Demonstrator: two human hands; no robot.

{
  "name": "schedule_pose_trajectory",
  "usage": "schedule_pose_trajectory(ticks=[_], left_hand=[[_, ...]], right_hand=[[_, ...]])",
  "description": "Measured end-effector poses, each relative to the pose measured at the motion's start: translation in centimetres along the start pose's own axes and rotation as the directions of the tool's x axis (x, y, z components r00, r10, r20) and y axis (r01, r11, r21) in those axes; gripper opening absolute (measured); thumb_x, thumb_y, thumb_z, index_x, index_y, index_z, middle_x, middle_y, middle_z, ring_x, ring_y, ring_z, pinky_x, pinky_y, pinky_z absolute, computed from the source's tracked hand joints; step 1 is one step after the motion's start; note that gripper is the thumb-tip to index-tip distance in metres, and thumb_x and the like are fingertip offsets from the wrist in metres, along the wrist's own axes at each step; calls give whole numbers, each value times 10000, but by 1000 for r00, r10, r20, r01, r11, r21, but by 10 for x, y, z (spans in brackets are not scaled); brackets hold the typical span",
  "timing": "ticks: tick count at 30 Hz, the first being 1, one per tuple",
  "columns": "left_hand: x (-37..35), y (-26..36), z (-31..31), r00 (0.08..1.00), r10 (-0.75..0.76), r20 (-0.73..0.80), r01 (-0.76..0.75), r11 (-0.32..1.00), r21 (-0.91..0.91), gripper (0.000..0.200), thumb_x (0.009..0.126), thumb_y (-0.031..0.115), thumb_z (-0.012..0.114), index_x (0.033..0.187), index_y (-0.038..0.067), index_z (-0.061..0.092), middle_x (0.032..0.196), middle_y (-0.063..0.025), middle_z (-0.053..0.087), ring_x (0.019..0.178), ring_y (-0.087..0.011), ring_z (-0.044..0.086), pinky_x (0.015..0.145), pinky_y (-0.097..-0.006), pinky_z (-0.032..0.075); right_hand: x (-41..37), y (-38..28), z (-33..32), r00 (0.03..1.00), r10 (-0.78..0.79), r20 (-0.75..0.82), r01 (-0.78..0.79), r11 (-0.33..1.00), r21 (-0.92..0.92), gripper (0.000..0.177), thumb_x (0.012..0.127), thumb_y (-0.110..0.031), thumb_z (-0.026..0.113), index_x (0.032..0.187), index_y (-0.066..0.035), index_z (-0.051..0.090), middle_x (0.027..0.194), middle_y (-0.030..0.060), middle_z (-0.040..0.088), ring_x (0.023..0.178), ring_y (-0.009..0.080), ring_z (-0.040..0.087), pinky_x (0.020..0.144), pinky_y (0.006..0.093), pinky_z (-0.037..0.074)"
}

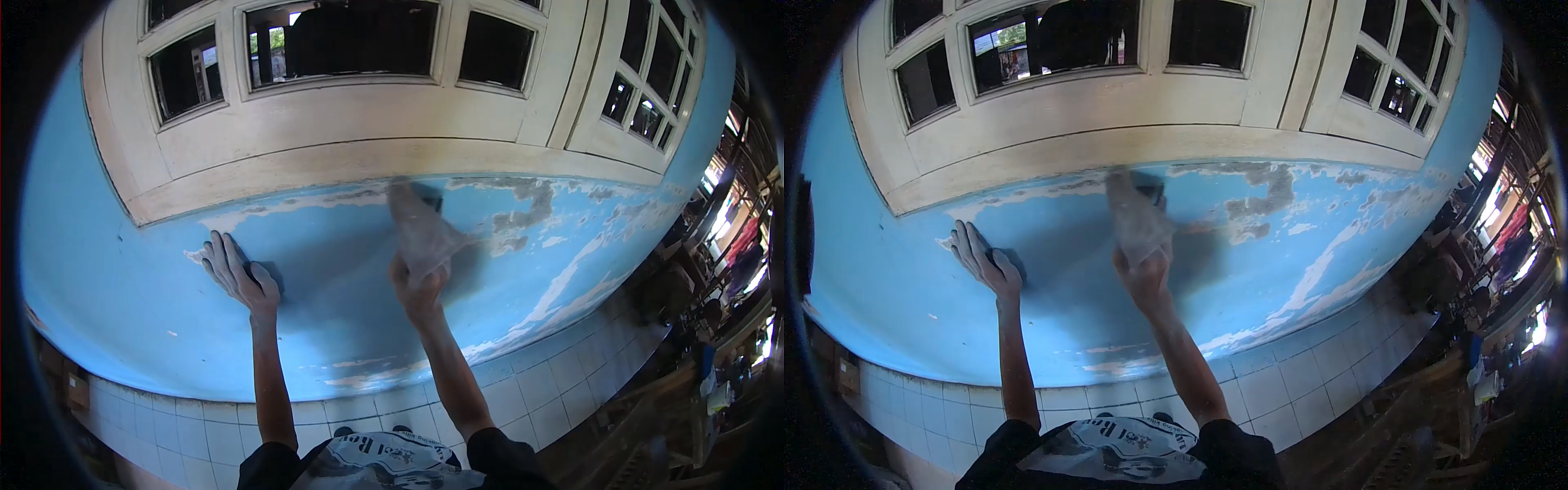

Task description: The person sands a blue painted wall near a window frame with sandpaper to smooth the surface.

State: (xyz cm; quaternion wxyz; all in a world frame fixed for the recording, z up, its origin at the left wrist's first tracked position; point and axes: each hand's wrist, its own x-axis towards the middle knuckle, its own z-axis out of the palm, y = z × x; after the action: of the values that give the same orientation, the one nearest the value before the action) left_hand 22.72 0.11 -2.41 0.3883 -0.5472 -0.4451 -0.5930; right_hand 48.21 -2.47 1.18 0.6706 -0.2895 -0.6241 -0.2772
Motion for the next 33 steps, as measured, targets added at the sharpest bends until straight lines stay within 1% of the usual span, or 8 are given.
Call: schedule_pose_trajectory(ticks=[4, 7, 15, 18, 21, 25, 27, 33], left_hand=[[-3, -5, -1, 999, 25, 26, -25, 1000, -3, 533, 910, 201, 358, 1382, -45, 388, 1439, -241, 377, 1356, -422, 300, 1110, -569, 155], [-4, -6, 0, 1000, 12, 29, -11, 1000, -26, 532, 898, 184, 366, 1382, -36, 391, 1437, -234, 383, 1359, -413, 298, 1113, -567, 151], [-5, -4, 0, 999, -22, 45, 24, 999, -48, 532, 858, 135, 391, 1366, -22, 421, 1417, -217, 417, 1357, -401, 314, 1121, -562, 149], [-6, -6, -5, 998, -23, 64, 26, 998, -57, 526, 844, 124, 405, 1348, -20, 445, 1402, -214, 438, 1350, -398, 330, 1121, -565, 149], [-2, -4, -9, 996, -24, 90, 31, 997, -73, 523, 860, 125, 399, 1362, -15, 431, 1415, -211, 423, 1357, -388, 322, 1124, -557, 145], [7, -12, -25, 990, 53, 132, -23, 974, -225, 494, 923, 173, 380, 1382, -6, 414, 1435, -209, 399, 1363, -379, 313, 1125, -543, 142], [8, -24, -33, 995, 6, 100, 14, 979, -201, 494, 920, 176, 394, 1375, -13, 418, 1431, -209, 404, 1358, -387, 322, 1125, -545, 133], [9, -41, -21, 991, -114, 73, 119, 990, -72, 514, 957, 236, 351, 1404, -16, 373, 1460, -209, 365, 1379, -386, 288, 1127, -547, 98]], right_hand=[[10, -7, 1, 948, 313, -63, -312, 950, 21, 377, 733, 68, 557, 1103, 44, 623, 1068, 194, 643, 993, 392, 612, 905, 459, 459], [23, -27, 6, 997, 66, -46, -72, 988, -134, 389, 755, 46, 523, 1135, 74, 601, 1121, 217, 630, 1012, 399, 609, 925, 455, 447], [18, -37, 11, 984, 144, -101, -159, 975, -153, 349, 819, 11, 555, 1162, 70, 581, 1072, 207, 640, 1053, 346, 612, 935, 403, 449], [7, -29, 5, 783, 608, -131, -612, 791, 9, 287, 821, 14, 529, 1096, 66, 595, 1052, 207, 626, 1015, 339, 608, 904, 432, 444], [23, -46, 13, 981, 183, -64, -190, 972, -138, 407, 802, 30, 431, 1183, 90, 560, 1193, 234, 599, 1058, 382, 604, 909, 448, 450], [3, -29, 4, 984, 144, -102, -169, 940, -297, 192, 841, 30, 524, 999, 96, 611, 934, 204, 643, 869, 319, 640, 781, 386, 484], [-4, -26, 1, 749, 652, -113, -661, 745, -83, 256, 817, 36, 527, 1055, 88, 603, 1026, 216, 627, 966, 341, 614, 864, 404, 455], [6, -34, 6, 998, 37, -46, -42, 993, -111, 369, 799, 54, 497, 1156, 83, 590, 1141, 203, 635, 1073, 330, 619, 912, 369, 476]])
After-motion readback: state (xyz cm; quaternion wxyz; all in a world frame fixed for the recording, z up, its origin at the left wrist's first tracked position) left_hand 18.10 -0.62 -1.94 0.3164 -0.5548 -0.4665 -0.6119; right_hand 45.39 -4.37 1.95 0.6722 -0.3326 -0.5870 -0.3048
